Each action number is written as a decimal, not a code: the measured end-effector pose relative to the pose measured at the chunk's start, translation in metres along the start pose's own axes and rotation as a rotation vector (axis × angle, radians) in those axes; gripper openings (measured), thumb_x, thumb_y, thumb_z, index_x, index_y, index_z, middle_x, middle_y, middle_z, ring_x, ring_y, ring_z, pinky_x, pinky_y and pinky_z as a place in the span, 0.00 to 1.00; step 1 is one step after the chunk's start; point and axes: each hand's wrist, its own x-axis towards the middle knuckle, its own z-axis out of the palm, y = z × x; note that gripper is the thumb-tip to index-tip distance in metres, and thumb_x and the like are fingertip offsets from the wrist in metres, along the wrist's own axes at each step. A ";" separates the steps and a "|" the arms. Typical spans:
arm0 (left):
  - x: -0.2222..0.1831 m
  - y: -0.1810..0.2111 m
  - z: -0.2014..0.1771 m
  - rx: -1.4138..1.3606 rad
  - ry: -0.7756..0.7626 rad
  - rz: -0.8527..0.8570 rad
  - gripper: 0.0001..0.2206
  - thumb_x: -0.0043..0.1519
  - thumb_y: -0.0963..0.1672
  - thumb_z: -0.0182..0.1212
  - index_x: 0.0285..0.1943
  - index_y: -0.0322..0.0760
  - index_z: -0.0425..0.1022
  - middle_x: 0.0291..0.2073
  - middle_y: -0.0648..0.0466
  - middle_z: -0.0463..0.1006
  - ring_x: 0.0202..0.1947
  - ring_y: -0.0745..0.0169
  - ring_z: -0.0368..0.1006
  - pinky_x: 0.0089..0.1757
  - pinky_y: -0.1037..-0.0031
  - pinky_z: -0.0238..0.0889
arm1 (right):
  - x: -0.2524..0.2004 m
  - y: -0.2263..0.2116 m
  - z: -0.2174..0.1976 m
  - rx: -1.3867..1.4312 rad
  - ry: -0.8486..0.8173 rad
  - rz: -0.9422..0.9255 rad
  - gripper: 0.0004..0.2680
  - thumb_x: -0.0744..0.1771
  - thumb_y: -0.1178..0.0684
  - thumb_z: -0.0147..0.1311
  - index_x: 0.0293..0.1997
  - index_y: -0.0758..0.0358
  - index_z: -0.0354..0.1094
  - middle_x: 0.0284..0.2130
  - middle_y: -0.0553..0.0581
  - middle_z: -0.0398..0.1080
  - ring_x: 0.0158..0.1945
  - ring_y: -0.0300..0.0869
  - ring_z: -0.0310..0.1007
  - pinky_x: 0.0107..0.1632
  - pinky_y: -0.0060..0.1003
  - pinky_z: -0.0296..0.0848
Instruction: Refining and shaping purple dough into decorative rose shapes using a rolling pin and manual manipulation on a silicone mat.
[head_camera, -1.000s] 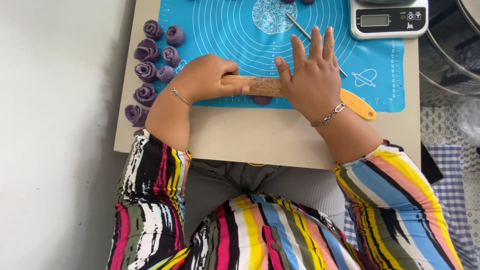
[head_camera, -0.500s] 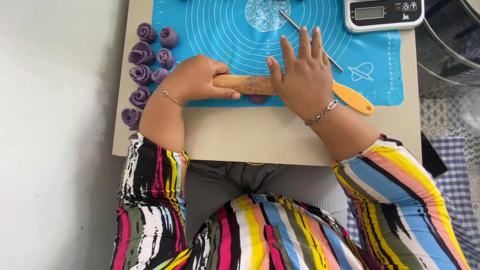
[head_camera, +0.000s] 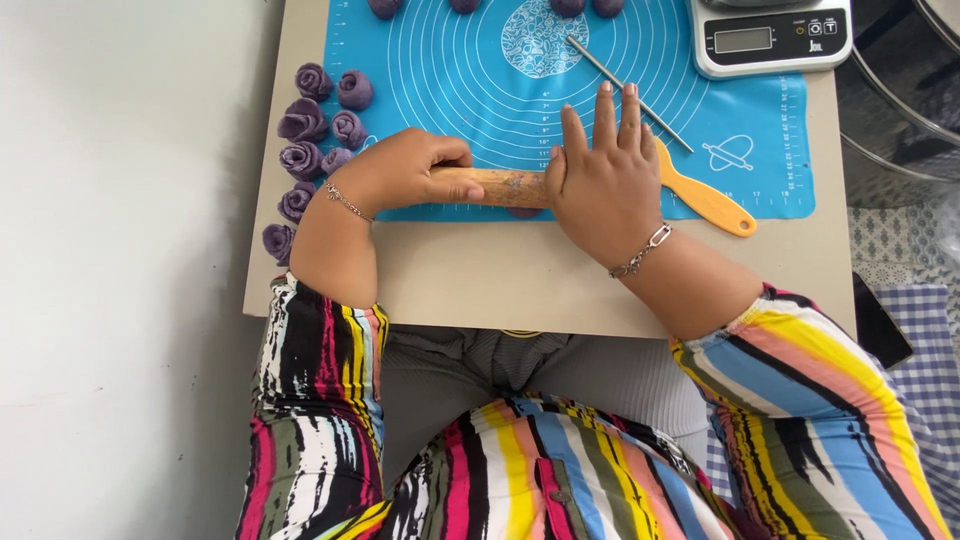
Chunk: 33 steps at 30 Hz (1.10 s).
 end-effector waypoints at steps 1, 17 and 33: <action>0.000 0.001 -0.001 0.000 0.001 -0.001 0.23 0.57 0.63 0.55 0.38 0.47 0.73 0.24 0.63 0.68 0.24 0.69 0.59 0.29 0.73 0.47 | 0.000 -0.003 -0.001 0.001 0.000 -0.002 0.18 0.73 0.46 0.42 0.68 0.61 0.69 0.69 0.74 0.58 0.73 0.68 0.47 0.65 0.64 0.61; 0.009 -0.013 0.008 0.270 0.092 -0.046 0.22 0.56 0.60 0.68 0.27 0.46 0.70 0.17 0.60 0.65 0.19 0.64 0.57 0.24 0.68 0.44 | 0.022 0.001 0.012 0.063 -0.030 0.028 0.18 0.74 0.46 0.40 0.71 0.62 0.64 0.70 0.76 0.54 0.74 0.65 0.44 0.69 0.62 0.55; 0.006 -0.009 0.000 0.131 0.042 -0.060 0.23 0.53 0.61 0.68 0.36 0.46 0.74 0.21 0.59 0.67 0.22 0.65 0.58 0.27 0.69 0.45 | 0.023 0.004 0.014 0.103 -0.163 0.071 0.20 0.73 0.44 0.37 0.74 0.56 0.59 0.71 0.76 0.50 0.75 0.66 0.37 0.71 0.64 0.46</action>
